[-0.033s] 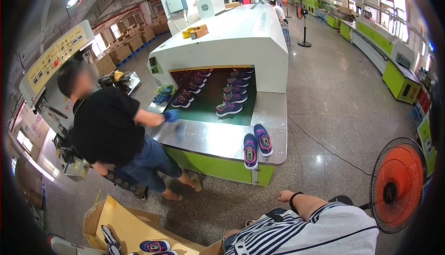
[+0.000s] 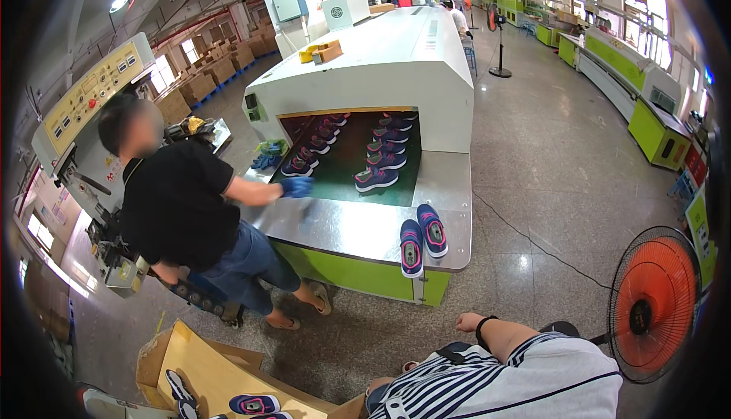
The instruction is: Operating a heat-setting conveyor machine in a shoe factory to process athletic shoes.
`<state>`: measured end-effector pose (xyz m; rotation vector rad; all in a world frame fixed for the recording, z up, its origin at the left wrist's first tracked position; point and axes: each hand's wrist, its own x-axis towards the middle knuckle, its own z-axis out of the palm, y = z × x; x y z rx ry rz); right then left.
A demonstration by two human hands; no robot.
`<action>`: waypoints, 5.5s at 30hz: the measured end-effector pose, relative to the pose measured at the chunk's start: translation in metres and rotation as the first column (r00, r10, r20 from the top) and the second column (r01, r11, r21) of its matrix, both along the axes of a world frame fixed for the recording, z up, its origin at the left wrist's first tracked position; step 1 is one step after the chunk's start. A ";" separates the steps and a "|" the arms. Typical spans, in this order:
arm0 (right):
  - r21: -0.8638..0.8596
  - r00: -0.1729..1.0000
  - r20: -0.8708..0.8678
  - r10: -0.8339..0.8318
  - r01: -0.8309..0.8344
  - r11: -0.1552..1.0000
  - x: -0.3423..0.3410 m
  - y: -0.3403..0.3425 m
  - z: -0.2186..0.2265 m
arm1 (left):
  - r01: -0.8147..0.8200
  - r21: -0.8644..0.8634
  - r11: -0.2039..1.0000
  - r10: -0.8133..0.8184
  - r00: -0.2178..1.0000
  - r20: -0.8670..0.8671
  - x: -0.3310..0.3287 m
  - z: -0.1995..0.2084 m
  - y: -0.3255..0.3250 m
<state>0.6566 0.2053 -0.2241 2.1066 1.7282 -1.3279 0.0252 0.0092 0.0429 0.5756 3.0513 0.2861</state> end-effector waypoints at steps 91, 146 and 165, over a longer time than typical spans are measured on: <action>0.129 -0.168 -0.782 0.600 -0.986 -0.107 -0.787 0.035 0.317 | -0.678 0.735 -0.006 -0.195 0.721 0.664 -0.042 -0.014 -0.062; 0.849 -0.249 -0.090 0.964 -0.526 -0.056 -0.911 0.065 0.166 | -0.761 0.298 -0.576 -0.227 0.499 0.836 -0.023 -0.010 -0.118; 0.124 0.354 -0.784 0.510 -0.715 0.688 -0.748 0.123 0.179 | -0.841 0.506 -0.189 -0.286 0.540 0.791 -0.082 0.034 0.016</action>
